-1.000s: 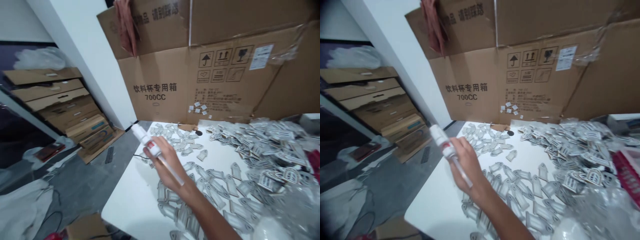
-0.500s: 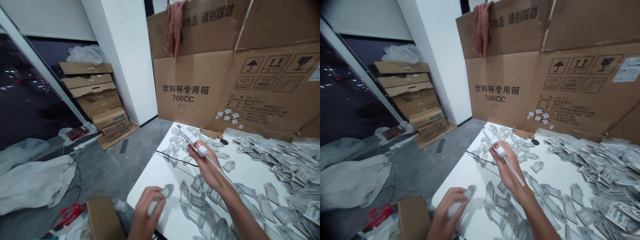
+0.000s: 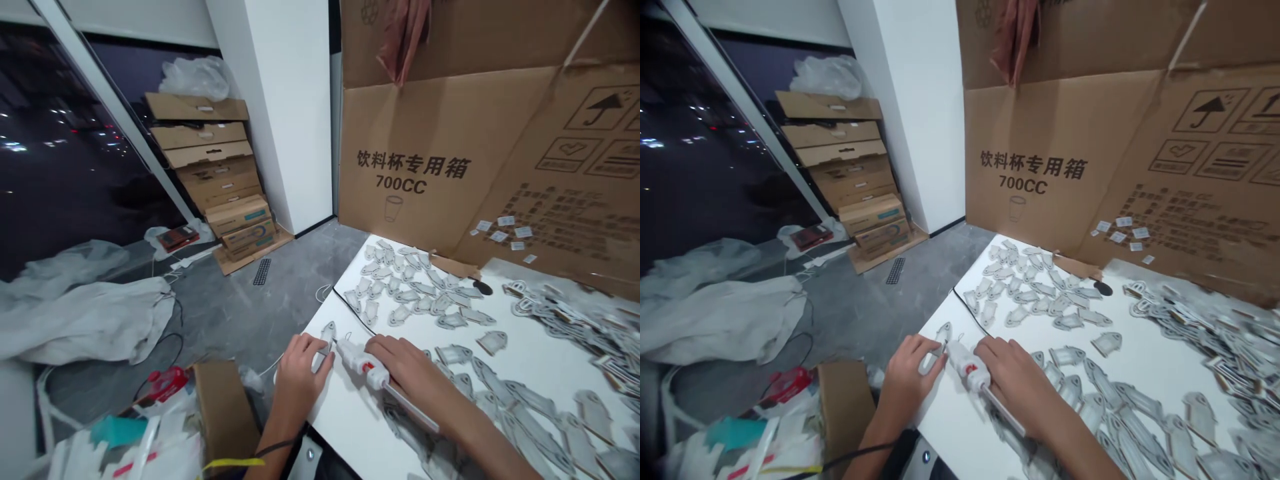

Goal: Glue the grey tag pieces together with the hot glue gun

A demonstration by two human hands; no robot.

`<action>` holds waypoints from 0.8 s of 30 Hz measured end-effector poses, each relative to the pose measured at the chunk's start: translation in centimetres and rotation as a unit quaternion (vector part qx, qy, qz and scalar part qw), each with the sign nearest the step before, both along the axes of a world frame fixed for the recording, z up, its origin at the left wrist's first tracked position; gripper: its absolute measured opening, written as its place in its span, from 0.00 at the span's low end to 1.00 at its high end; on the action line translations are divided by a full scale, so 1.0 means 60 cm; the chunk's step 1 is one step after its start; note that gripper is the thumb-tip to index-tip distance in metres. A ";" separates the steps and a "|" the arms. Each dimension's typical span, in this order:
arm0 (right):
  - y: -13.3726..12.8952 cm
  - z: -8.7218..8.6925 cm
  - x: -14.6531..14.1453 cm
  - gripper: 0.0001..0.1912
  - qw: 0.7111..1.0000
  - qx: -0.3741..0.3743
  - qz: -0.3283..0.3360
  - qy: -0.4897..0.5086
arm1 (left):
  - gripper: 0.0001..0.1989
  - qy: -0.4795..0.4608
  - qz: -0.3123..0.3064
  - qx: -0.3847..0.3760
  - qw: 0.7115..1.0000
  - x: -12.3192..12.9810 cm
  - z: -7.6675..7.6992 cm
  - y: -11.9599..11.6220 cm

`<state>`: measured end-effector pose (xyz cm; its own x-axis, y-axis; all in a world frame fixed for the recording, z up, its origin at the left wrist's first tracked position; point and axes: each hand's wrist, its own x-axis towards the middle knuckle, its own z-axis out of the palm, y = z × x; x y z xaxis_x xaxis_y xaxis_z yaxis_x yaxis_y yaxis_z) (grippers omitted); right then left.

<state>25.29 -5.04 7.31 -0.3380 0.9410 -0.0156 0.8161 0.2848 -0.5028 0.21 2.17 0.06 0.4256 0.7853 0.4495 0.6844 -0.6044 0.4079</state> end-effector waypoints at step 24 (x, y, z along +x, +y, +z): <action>0.023 -0.040 -0.027 0.16 0.992 0.026 -0.005 -0.124 | 0.05 0.007 0.010 0.003 1.000 0.007 0.000 -0.012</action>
<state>23.66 -3.66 4.93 -0.3211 0.9458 -0.0494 0.9156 0.2966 -0.2715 0.61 1.43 0.08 0.4169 0.7905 0.4486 0.7019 -0.5936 0.3937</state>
